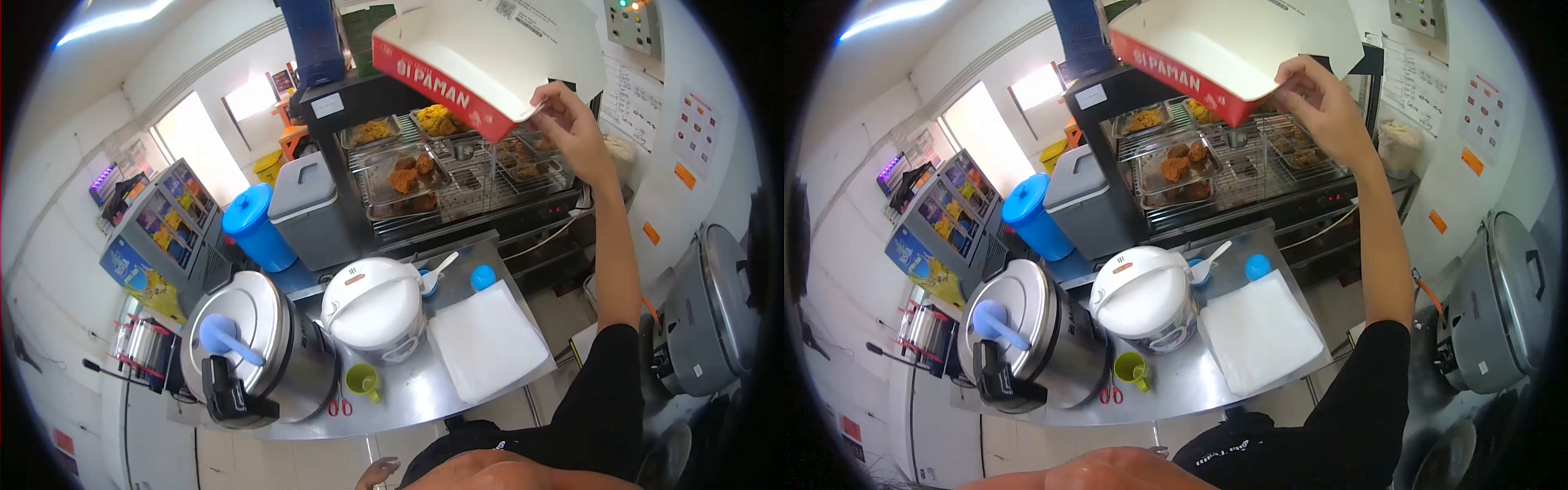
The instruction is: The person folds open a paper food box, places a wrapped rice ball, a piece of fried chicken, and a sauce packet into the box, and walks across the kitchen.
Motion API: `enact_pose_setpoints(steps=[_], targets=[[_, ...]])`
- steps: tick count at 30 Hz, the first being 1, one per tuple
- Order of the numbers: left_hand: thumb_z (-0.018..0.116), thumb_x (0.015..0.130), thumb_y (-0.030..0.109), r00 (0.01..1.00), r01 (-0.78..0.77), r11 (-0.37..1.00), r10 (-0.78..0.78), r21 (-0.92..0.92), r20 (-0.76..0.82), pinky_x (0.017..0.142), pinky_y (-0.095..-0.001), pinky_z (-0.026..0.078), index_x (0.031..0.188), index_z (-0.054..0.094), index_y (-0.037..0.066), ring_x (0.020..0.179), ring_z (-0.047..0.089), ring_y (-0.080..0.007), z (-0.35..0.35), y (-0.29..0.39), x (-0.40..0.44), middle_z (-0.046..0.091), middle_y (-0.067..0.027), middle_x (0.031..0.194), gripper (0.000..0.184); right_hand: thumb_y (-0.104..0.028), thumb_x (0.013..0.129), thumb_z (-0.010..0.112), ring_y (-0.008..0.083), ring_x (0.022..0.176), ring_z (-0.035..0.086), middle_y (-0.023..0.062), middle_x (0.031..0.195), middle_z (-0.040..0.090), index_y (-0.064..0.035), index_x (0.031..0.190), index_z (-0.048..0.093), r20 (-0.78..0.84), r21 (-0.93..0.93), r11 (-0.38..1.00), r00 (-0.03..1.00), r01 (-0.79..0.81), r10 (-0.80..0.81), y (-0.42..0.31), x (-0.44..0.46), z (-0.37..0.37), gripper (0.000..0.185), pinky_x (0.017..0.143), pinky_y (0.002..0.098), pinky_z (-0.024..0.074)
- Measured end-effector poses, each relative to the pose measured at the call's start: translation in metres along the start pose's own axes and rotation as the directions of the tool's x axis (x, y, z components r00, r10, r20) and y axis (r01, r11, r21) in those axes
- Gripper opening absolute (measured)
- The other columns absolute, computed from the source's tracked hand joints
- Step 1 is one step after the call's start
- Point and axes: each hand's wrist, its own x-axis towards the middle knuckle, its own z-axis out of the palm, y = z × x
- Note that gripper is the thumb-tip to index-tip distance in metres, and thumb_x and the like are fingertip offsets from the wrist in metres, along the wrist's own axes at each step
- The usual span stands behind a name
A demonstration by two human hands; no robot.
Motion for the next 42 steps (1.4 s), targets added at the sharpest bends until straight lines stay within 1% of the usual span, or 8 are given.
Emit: enact_pose_setpoints(steps=[7,13,18,23,27,31,34,42], targets=[[0.062,0.096,0.041,0.942,-0.336,0.933,0.336,-0.132,-0.028,0.099,-0.0353,0.047,0.134,0.056,0.004,0.115,0.060,-0.0224,0.003,0.128,-0.111,0.063,-0.0106,0.125,0.053,-0.023,0.092,0.066,0.0151,0.085,0.061,0.0038,0.093,0.063,-0.0056,0.107,0.059,0.230,-0.157,0.985,0.973,0.073,-0.035,-0.061,-0.097,0.061,0.024,0.072,0.0277,0.0469],[0.049,0.093,0.065,0.648,-0.755,0.441,0.614,-0.485,-0.451,0.101,-0.0435,0.047,0.154,0.023,0.011,0.125,0.053,-0.0309,0.001,0.239,-0.198,0.040,-0.0161,0.148,0.085,-0.023,0.093,0.064,0.0178,0.078,0.063,0.0072,0.086,0.064,-0.0038,0.099,0.060,0.460,-0.065,0.988,0.875,-0.137,0.152,-0.074,-0.208,0.148,0.021,0.068,0.0299,0.0475],[0.028,0.096,0.071,0.697,-0.717,0.472,0.472,-0.512,-0.540,0.103,-0.0445,0.044,0.157,0.016,0.022,0.129,0.049,-0.0306,-0.008,0.252,-0.222,0.042,-0.0158,0.147,0.079,-0.023,0.090,0.065,0.0255,0.083,0.065,0.0121,0.088,0.067,-0.0036,0.097,0.063,0.675,-0.120,0.971,0.700,-0.207,0.232,-0.098,-0.293,0.194,0.021,0.073,0.0354,0.0502],[0.034,0.104,0.054,0.756,-0.642,0.562,0.351,-0.522,-0.552,0.111,-0.0358,0.035,0.155,0.024,0.009,0.133,0.045,-0.0250,0.006,0.235,-0.224,0.044,-0.0178,0.147,0.069,-0.014,0.089,0.062,0.0258,0.085,0.062,0.0123,0.096,0.065,-0.0021,0.105,0.066,0.788,-0.118,0.977,0.581,-0.180,0.203,-0.112,-0.346,0.197,0.021,0.079,0.0330,0.0494],[0.033,0.104,0.053,0.758,-0.627,0.558,0.276,-0.544,-0.591,0.098,-0.0330,0.049,0.145,0.038,0.000,0.120,0.058,-0.0224,0.032,0.242,-0.227,0.055,-0.0140,0.135,0.067,-0.011,0.096,0.056,0.0174,0.090,0.059,0.0083,0.104,0.059,-0.0066,0.128,0.062,0.531,0.175,0.867,0.786,-0.467,0.316,-0.119,-0.380,0.208,0.033,0.078,0.0278,0.0487],[0.036,0.105,0.049,0.739,-0.654,0.552,0.322,-0.518,-0.591,0.097,-0.0336,0.049,0.142,0.041,-0.002,0.118,0.059,-0.0222,0.042,0.240,-0.199,0.056,-0.0142,0.134,0.064,-0.009,0.098,0.054,0.0073,0.083,0.057,-0.0010,0.096,0.062,-0.0091,0.137,0.055,0.519,0.347,0.499,0.605,-0.794,0.604,-0.098,-0.400,0.196,0.039,0.070,0.0232,0.0460],[0.037,0.105,0.046,0.815,-0.578,0.528,0.340,-0.622,-0.469,0.104,-0.0334,0.042,0.148,0.036,0.003,0.126,0.051,-0.0212,0.052,0.263,-0.193,0.051,-0.0117,0.138,0.061,-0.007,0.096,0.056,0.0055,0.080,0.056,-0.0021,0.096,0.065,-0.0098,0.139,0.053,0.498,0.334,0.360,0.487,-0.871,0.717,-0.082,-0.404,0.177,0.043,0.071,0.0216,0.0441],[0.044,0.104,0.038,0.843,-0.535,0.507,0.373,-0.676,-0.388,0.101,-0.0318,0.044,0.146,0.038,0.003,0.118,0.053,-0.0171,0.087,0.337,-0.144,0.055,-0.0075,0.125,0.055,-0.001,0.089,0.053,0.0149,0.104,0.062,0.0070,0.122,0.059,-0.0062,0.128,0.054,0.274,0.452,0.452,0.602,-0.769,0.750,-0.026,-0.386,0.133,0.040,0.083,0.0265,0.0465]])
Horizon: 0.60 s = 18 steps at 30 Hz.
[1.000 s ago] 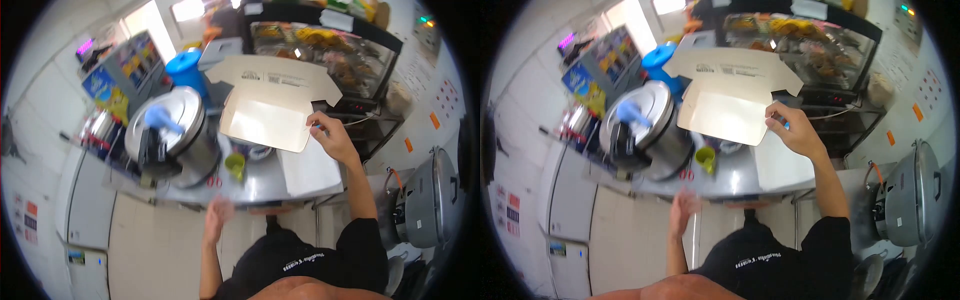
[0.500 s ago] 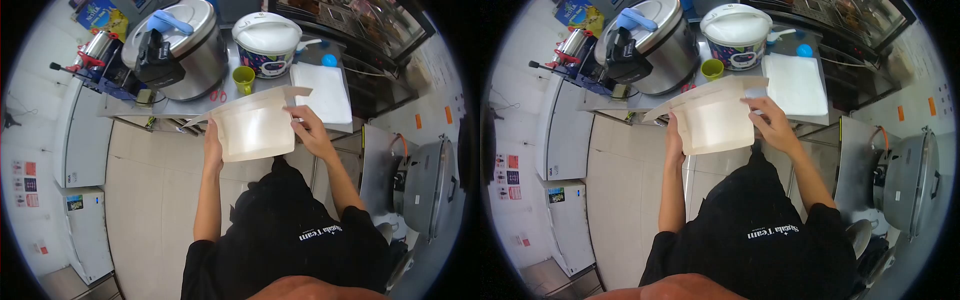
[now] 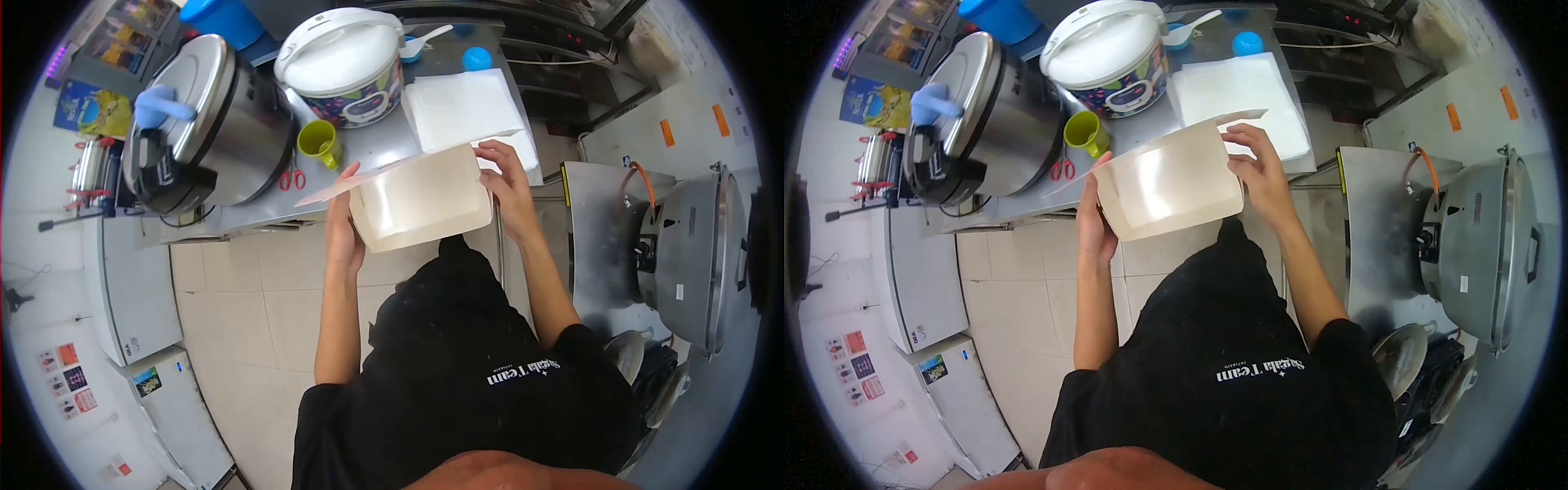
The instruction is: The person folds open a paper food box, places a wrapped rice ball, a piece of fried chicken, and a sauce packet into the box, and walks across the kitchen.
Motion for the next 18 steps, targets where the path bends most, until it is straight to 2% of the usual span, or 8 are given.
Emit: enact_pose_setpoints(steps=[4,8,9,13,15,16,17,18], targets=[[0.045,0.104,0.034,0.999,-0.027,1.000,0.028,0.016,-0.041,0.099,-0.0307,0.045,0.143,0.041,0.003,0.116,0.055,-0.0172,0.030,-0.007,0.036,0.056,-0.0074,0.123,0.051,-0.003,0.087,0.053,0.0169,0.107,0.062,0.0082,0.127,0.057,-0.0071,0.126,0.053,0.064,-0.026,0.994,0.992,-0.103,0.105,-0.012,0.040,-0.040,0.039,0.086,0.0291,0.0469],[0.046,0.104,0.031,0.994,-0.092,0.994,0.095,0.053,-0.053,0.097,-0.0304,0.047,0.142,0.042,0.003,0.114,0.056,-0.0173,0.059,-0.006,0.069,0.056,-0.0075,0.123,0.047,-0.010,0.090,0.056,0.0166,0.111,0.059,0.0091,0.126,0.058,-0.0097,0.134,0.050,0.090,0.011,0.993,0.990,-0.114,0.113,-0.014,0.084,-0.065,0.044,0.092,0.0312,0.0458],[0.052,0.101,0.027,0.993,-0.089,0.996,0.087,-0.024,-0.073,0.098,-0.0315,0.047,0.142,0.041,0.002,0.116,0.056,-0.0186,0.065,-0.008,0.080,0.056,-0.0096,0.125,0.050,-0.013,0.091,0.057,0.0165,0.113,0.058,0.0094,0.126,0.058,-0.0097,0.136,0.048,0.112,0.030,0.993,0.988,-0.110,0.106,-0.019,0.095,-0.068,0.046,0.094,0.0315,0.0451],[0.063,0.093,0.021,0.965,-0.254,0.959,0.242,0.124,0.104,0.105,-0.0374,0.045,0.144,0.039,0.002,0.123,0.055,-0.0240,0.081,-0.023,0.130,0.055,-0.0155,0.131,0.060,-0.024,0.094,0.061,0.0186,0.122,0.053,0.0121,0.130,0.056,-0.0070,0.143,0.043,0.332,0.259,0.937,0.932,-0.235,0.142,0.007,0.156,-0.109,0.055,0.104,0.0331,0.0406],[0.067,0.090,0.020,0.943,-0.308,0.914,0.256,0.265,0.212,0.112,-0.0460,0.035,0.151,0.031,0.006,0.135,0.044,-0.0296,0.090,-0.028,0.145,0.042,-0.0196,0.147,0.073,-0.025,0.093,0.064,0.0214,0.125,0.052,0.0142,0.132,0.055,-0.0039,0.144,0.042,0.288,-0.020,0.998,0.956,0.065,-0.057,0.009,0.177,-0.127,0.059,0.108,0.0351,0.0386],[0.068,0.089,0.019,0.923,-0.365,0.871,0.293,0.329,0.250,0.114,-0.0483,0.031,0.154,0.028,0.008,0.140,0.039,-0.0312,0.095,-0.031,0.152,0.036,-0.0196,0.153,0.077,-0.026,0.093,0.064,0.0225,0.126,0.052,0.0146,0.132,0.055,-0.0033,0.141,0.045,0.273,-0.409,0.834,0.921,0.372,-0.277,-0.001,0.188,-0.132,0.056,0.108,0.0357,0.0386],[0.068,0.089,0.018,0.941,-0.328,0.846,0.252,0.420,0.226,0.115,-0.0487,0.028,0.155,0.026,0.010,0.142,0.035,-0.0315,0.099,-0.030,0.154,0.033,-0.0177,0.156,0.079,-0.022,0.092,0.064,0.0244,0.126,0.053,0.0157,0.131,0.056,-0.0037,0.136,0.049,0.118,-0.652,0.657,0.907,0.378,-0.405,-0.019,0.190,-0.142,0.050,0.109,0.0371,0.0384],[0.067,0.089,0.018,0.956,-0.289,0.813,0.217,0.505,0.197,0.116,-0.0492,0.026,0.156,0.024,0.012,0.145,0.031,-0.0318,0.102,-0.027,0.156,0.030,-0.0158,0.158,0.080,-0.020,0.090,0.065,0.0254,0.126,0.053,0.0160,0.130,0.058,-0.0038,0.132,0.052,0.086,-0.734,0.541,0.846,0.411,-0.526,-0.028,0.195,-0.153,0.047,0.109,0.0380,0.0392]])
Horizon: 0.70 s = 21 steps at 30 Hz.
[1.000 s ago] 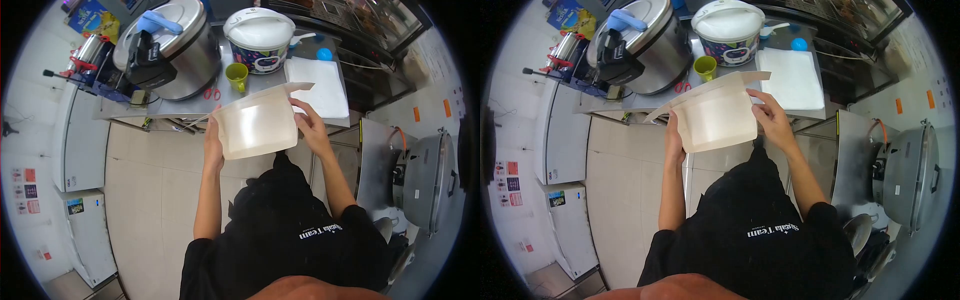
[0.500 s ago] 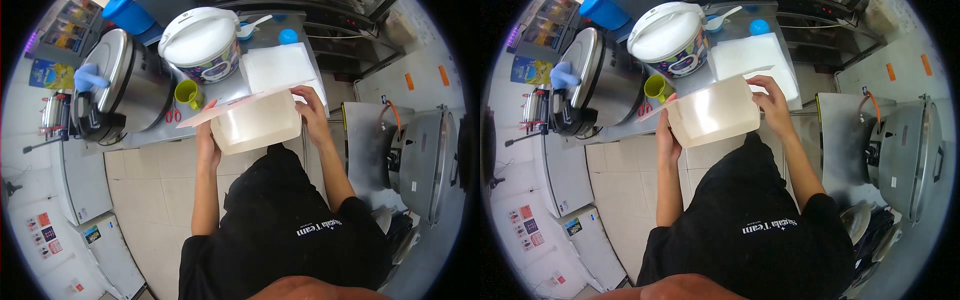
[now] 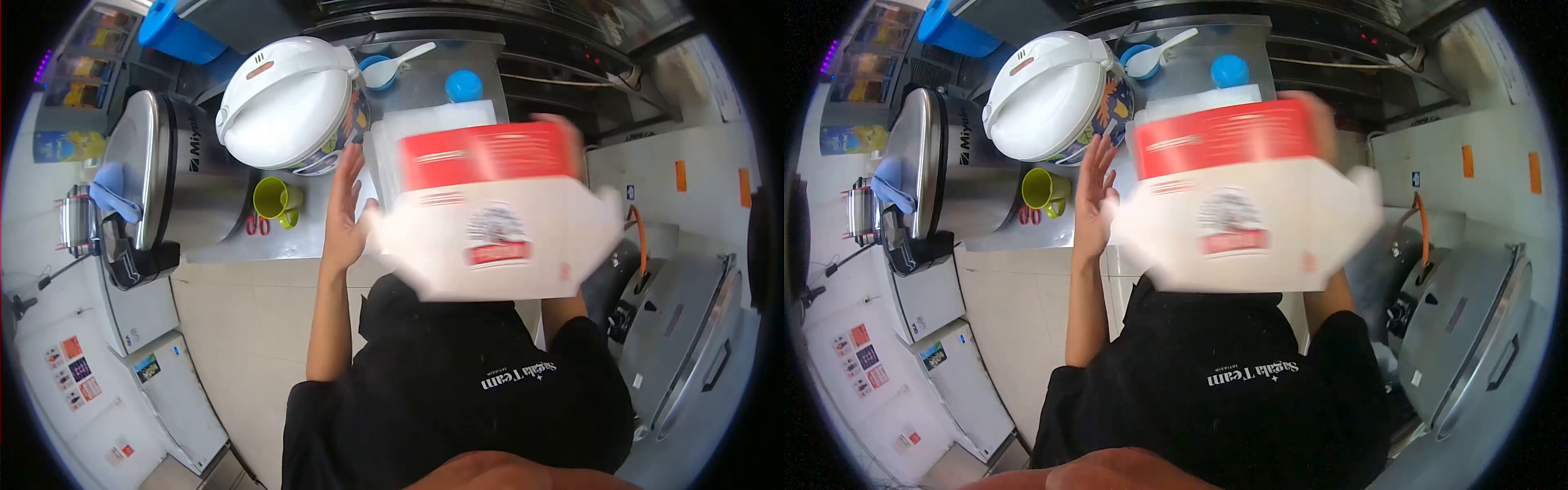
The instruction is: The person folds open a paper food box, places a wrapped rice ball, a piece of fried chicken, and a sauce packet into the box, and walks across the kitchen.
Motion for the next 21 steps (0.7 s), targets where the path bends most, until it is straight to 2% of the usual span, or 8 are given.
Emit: enact_pose_setpoints(steps=[4,8,9,10,12,15,18,21], targets=[[0.066,0.092,0.021,0.962,0.252,0.968,-0.250,-0.003,0.113,0.112,-0.0477,0.033,0.150,0.036,0.010,0.139,0.038,-0.0323,-0.005,-0.032,-0.006,0.039,-0.0108,0.153,0.066,-0.017,0.085,0.070,0.0266,0.122,0.056,0.0155,0.126,0.061,-0.0034,0.123,0.059,-0.292,-0.035,0.942,0.898,0.333,-0.328,0.058,-0.003,-0.019,0.041,0.102,0.0402,0.0456],[0.066,0.093,0.023,0.902,0.318,0.911,-0.376,0.264,0.213,0.103,-0.0408,0.043,0.133,0.056,0.007,0.120,0.056,-0.0258,-0.003,-0.062,-0.023,0.059,-0.0104,0.131,0.043,-0.016,0.083,0.071,0.0264,0.118,0.059,0.0122,0.128,0.060,-0.0048,0.122,0.061,0.267,-0.353,0.927,0.963,0.129,-0.033,0.082,-0.042,-0.010,0.041,0.099,0.0410,0.0477],[0.066,0.094,0.020,0.902,0.267,0.922,-0.342,0.281,0.263,0.098,-0.0374,0.046,0.121,0.064,0.004,0.108,0.062,-0.0233,0.002,-0.055,-0.027,0.068,-0.0098,0.116,0.032,-0.018,0.084,0.071,0.0252,0.120,0.057,0.0121,0.129,0.059,-0.0050,0.128,0.055,0.194,0.204,0.974,0.980,-0.093,0.052,0.063,-0.037,-0.012,0.048,0.100,0.0385,0.0457],[0.065,0.093,0.018,0.866,0.280,0.925,-0.358,0.255,0.349,0.097,-0.0359,0.047,0.118,0.065,0.003,0.107,0.063,-0.0215,0.004,-0.046,-0.031,0.068,-0.0096,0.114,0.030,-0.020,0.085,0.070,0.0240,0.121,0.055,0.0120,0.129,0.058,-0.0052,0.133,0.049,0.180,0.700,0.670,0.969,-0.248,0.170,0.027,-0.028,-0.014,0.055,0.102,0.0359,0.0437],[0.065,0.093,0.015,0.760,0.308,0.928,-0.373,0.210,0.533,0.095,-0.0329,0.047,0.114,0.066,-0.001,0.104,0.063,-0.0180,0.009,-0.019,-0.037,0.069,-0.0090,0.109,0.026,-0.021,0.089,0.066,0.0209,0.123,0.052,0.0124,0.131,0.056,-0.0053,0.140,0.044,0.170,0.856,0.437,0.949,-0.275,0.265,0.000,-0.034,-0.014,0.058,0.104,0.0326,0.0411],[0.065,0.091,0.010,0.848,0.134,0.988,-0.075,-0.076,0.524,0.094,-0.0323,0.047,0.110,0.068,-0.001,0.099,0.067,-0.0213,0.017,0.035,-0.049,0.071,-0.0115,0.102,0.023,-0.023,0.093,0.061,0.0205,0.127,0.048,0.0120,0.137,0.052,-0.0065,0.146,0.039,0.203,0.551,0.760,0.939,-0.345,0.279,-0.005,-0.033,0.011,0.060,0.108,0.0328,0.0375],[0.065,0.088,0.009,0.931,-0.282,0.938,0.217,0.202,0.294,0.096,-0.0368,0.048,0.112,0.066,-0.002,0.107,0.065,-0.0299,0.010,0.076,-0.057,0.069,-0.0164,0.110,0.026,-0.017,0.093,0.056,0.0180,0.130,0.045,0.0105,0.144,0.048,-0.0075,0.150,0.037,0.364,0.443,0.684,0.813,-0.580,0.454,-0.046,-0.039,0.029,0.061,0.110,0.0322,0.0340],[0.065,0.090,0.015,0.893,-0.446,0.561,0.338,0.697,0.298,0.100,-0.0441,0.045,0.121,0.062,-0.001,0.121,0.055,-0.0376,0.005,0.084,-0.061,0.061,-0.0201,0.125,0.035,-0.017,0.091,0.054,0.0222,0.134,0.041,0.0120,0.147,0.043,-0.0120,0.154,0.032,0.621,0.432,0.493,0.645,-0.755,0.445,-0.093,-0.052,0.042,0.067,0.111,0.0352,0.0329]])
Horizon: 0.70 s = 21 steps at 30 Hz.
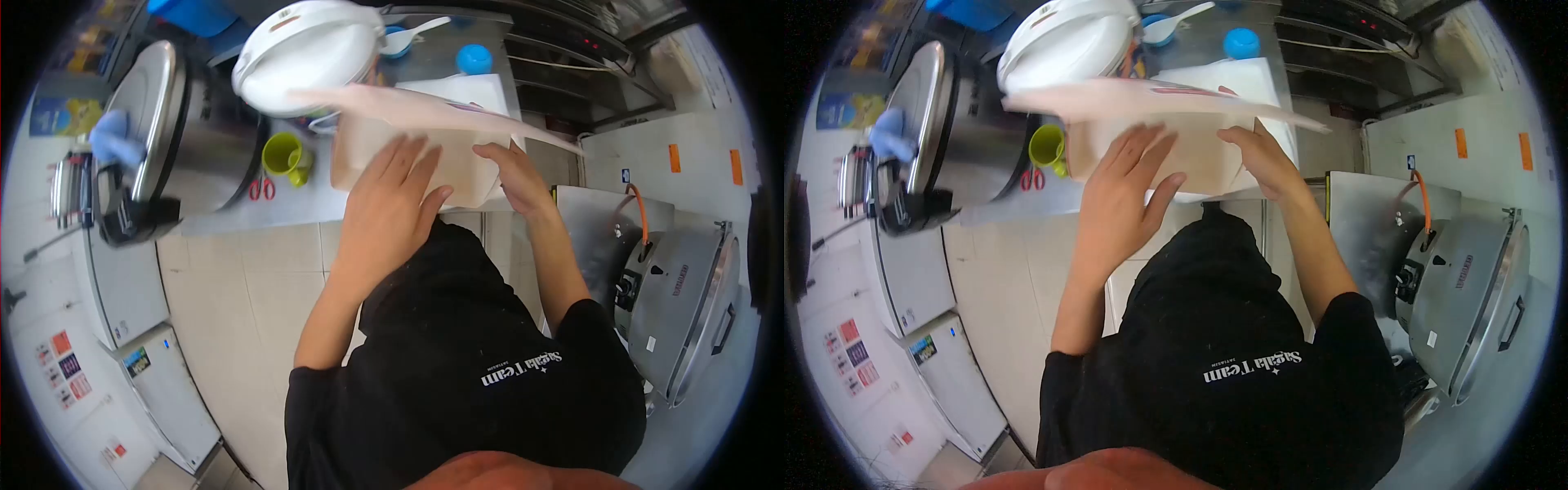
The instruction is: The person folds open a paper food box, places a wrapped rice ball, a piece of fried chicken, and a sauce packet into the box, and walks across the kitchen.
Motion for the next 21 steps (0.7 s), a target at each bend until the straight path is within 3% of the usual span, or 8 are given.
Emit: enact_pose_setpoints(steps=[3,4,13,15,17,19,20,21], targets=[[0.066,0.088,0.025,0.999,0.025,0.945,-0.038,0.327,0.031,0.103,-0.0514,0.039,0.128,0.055,-0.001,0.128,0.046,-0.0372,0.001,-0.011,-0.037,0.052,-0.0175,0.135,0.049,-0.014,0.089,0.051,0.0224,0.137,0.039,0.0122,0.150,0.041,-0.0107,0.153,0.033,0.071,0.006,0.992,0.990,-0.124,0.123,-0.008,-0.021,0.049,0.067,0.112,0.0349,0.0297],[0.059,0.092,0.020,0.990,0.089,0.981,-0.106,0.171,0.092,0.104,-0.0496,0.037,0.136,0.053,0.007,0.128,0.043,-0.0398,-0.005,-0.013,-0.047,0.051,-0.0198,0.136,0.046,-0.013,0.088,0.050,0.0219,0.136,0.039,0.0124,0.147,0.044,-0.0098,0.153,0.032,0.117,-0.066,0.997,0.993,-0.026,0.033,0.005,-0.020,0.058,0.068,0.111,0.0348,0.0316],[0.057,0.082,0.006,0.960,0.278,0.958,-0.279,0.075,0.007,0.095,-0.0477,0.045,0.116,0.064,0.003,0.107,0.059,-0.0403,-0.056,-0.043,-0.196,0.063,-0.0225,0.113,0.035,-0.027,0.098,0.052,0.0209,0.130,0.046,0.0116,0.144,0.048,-0.0093,0.156,0.025,0.485,-0.243,0.968,0.872,0.059,0.069,0.054,-0.050,0.187,0.066,0.103,0.0350,0.0417],[0.056,0.083,0.007,0.972,0.232,0.969,-0.228,0.083,-0.058,0.093,-0.0479,0.046,0.119,0.063,0.003,0.109,0.058,-0.0394,-0.072,-0.049,-0.226,0.062,-0.0216,0.113,0.037,-0.031,0.097,0.056,0.0223,0.138,0.039,0.0116,0.151,0.043,-0.0067,0.154,0.028,0.515,-0.247,0.963,0.856,0.106,0.038,0.068,-0.059,0.217,0.068,0.114,0.0365,0.0305],[0.060,0.083,0.007,0.955,0.297,0.945,-0.291,0.139,-0.062,0.090,-0.0454,0.046,0.113,0.065,0.002,0.105,0.058,-0.0365,-0.096,-0.045,-0.250,0.062,-0.0186,0.108,0.031,-0.025,0.097,0.052,0.0165,0.106,0.052,0.0102,0.131,0.054,-0.0096,0.155,0.027,0.530,-0.309,0.951,0.835,0.028,0.148,0.075,-0.068,0.254,0.065,0.083,0.0318,0.0442],[0.063,0.082,0.006,0.941,0.337,0.941,-0.337,-0.029,-0.023,0.085,-0.0431,0.048,0.103,0.066,0.002,0.096,0.059,-0.0348,-0.113,-0.054,-0.276,0.061,-0.0177,0.099,0.022,-0.023,0.096,0.050,0.0132,0.087,0.059,0.0092,0.118,0.060,-0.0111,0.155,0.027,0.552,-0.366,0.931,0.803,-0.008,0.223,0.088,-0.062,0.276,0.065,0.065,0.0294,0.0505],[0.065,0.081,0.005,0.934,0.355,0.928,-0.357,-0.113,0.006,0.082,-0.0420,0.048,0.098,0.067,0.001,0.091,0.060,-0.0340,-0.120,-0.059,-0.289,0.060,-0.0173,0.094,0.017,-0.023,0.095,0.051,0.0128,0.085,0.059,0.0088,0.114,0.061,-0.0112,0.154,0.028,0.572,-0.391,0.920,0.784,0.000,0.243,0.099,-0.053,0.284,0.064,0.064,0.0293,0.0500],[0.066,0.081,0.004,0.910,0.374,0.916,-0.393,-0.144,-0.134,0.079,-0.0400,0.048,0.094,0.066,0.001,0.087,0.059,-0.0317,-0.125,-0.061,-0.303,0.060,-0.0163,0.090,0.013,-0.024,0.097,0.052,0.0151,0.101,0.054,0.0105,0.125,0.056,-0.0095,0.154,0.028,0.571,-0.406,0.911,0.758,-0.073,0.315,0.093,-0.051,0.292,0.064,0.079,0.0304,0.0451]])
